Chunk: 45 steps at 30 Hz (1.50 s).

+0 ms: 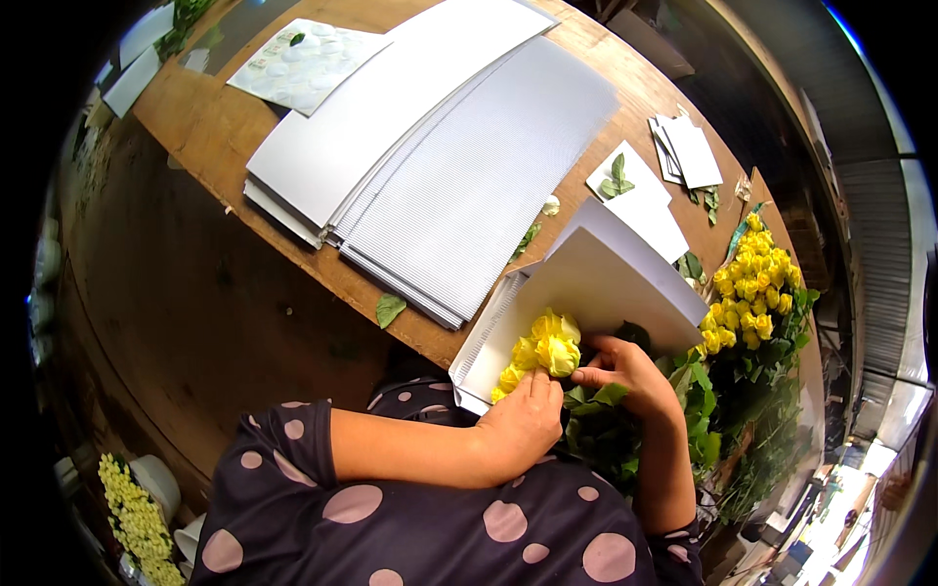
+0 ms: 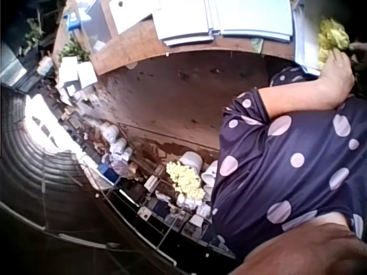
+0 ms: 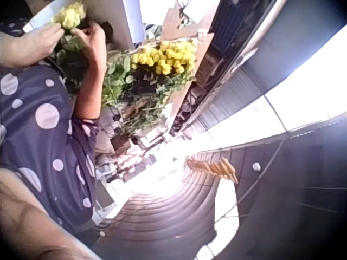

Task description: The person arranges yellow roses and green leaves into a white box on a wooden table. They repeatedly pick flowers, place them into the box, and adjust the arrangement. The person also handles white paper sheets and a plastic-wrapped bundle of stems, placing them aside or into the box.

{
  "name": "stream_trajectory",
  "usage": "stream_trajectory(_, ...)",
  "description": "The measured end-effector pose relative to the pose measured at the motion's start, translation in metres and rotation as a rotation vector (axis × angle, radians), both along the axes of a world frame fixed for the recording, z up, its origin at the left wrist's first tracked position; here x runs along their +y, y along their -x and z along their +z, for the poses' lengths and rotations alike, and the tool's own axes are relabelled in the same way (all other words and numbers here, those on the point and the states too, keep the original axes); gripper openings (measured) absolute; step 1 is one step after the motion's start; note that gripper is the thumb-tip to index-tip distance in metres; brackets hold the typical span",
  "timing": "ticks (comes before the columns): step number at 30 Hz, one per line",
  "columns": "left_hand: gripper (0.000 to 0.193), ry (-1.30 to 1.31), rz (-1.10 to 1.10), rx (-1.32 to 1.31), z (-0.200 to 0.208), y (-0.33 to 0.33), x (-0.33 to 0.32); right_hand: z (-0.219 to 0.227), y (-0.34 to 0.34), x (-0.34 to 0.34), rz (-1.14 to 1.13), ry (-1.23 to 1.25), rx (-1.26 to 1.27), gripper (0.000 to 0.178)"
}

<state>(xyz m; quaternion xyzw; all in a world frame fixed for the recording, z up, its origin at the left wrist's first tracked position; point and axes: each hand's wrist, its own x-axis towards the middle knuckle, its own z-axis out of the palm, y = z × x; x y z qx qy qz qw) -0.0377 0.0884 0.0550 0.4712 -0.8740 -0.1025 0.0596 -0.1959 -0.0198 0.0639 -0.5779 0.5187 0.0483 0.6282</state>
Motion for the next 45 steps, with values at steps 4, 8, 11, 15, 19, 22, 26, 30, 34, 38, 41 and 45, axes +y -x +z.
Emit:
stream_trajectory(4,0.025,-0.04,0.005,0.009,-0.002,0.0,0.0,0.0,0.001,0.002,0.023,0.14,0.008,0.049)
stream_trajectory(8,0.024,0.04,0.013,0.045,0.0,-0.002,0.0,-0.003,0.001,0.013,0.076,0.33,0.055,0.05)
stream_trajectory(11,0.025,0.101,0.037,0.039,-0.002,-0.003,0.001,0.001,-0.003,0.01,0.27,0.39,0.031,0.05)
stream_trajectory(15,0.034,0.047,0.04,0.011,-0.007,0.0,0.005,0.016,-0.004,0.02,0.318,0.754,0.097,0.043)
stream_trajectory(19,0.042,-0.014,0.057,-0.032,-0.008,0.009,0.004,0.03,-0.031,0.025,0.165,0.989,0.439,0.015)
stream_trajectory(22,0.042,-0.041,-0.005,-0.057,-0.002,0.005,0.002,0.008,-0.025,0.022,0.367,0.919,0.511,0.016)
stream_trajectory(26,0.04,-0.033,-0.021,-0.065,0.001,0.005,0.0,-0.002,-0.016,0.016,0.232,0.847,0.483,0.017)
stream_trajectory(30,0.037,0.012,-0.147,-0.116,0.007,-0.003,-0.004,0.014,-0.013,0.021,0.102,1.017,0.36,0.018)
stream_trajectory(34,0.03,0.058,0.042,-0.129,0.0,0.006,0.005,0.012,-0.01,0.02,0.069,1.006,0.367,0.019)
stream_trajectory(38,0.032,0.002,-0.051,-0.125,0.001,0.002,0.003,-0.014,-0.016,0.027,0.014,1.072,0.362,0.025)
stream_trajectory(41,0.032,0.109,0.067,-0.016,-0.002,0.002,0.003,-0.024,-0.014,0.031,-0.094,1.02,0.259,0.023)
stream_trajectory(45,0.031,0.082,0.092,0.03,-0.009,0.002,0.001,-0.018,-0.012,0.034,-0.277,0.971,0.107,0.017)
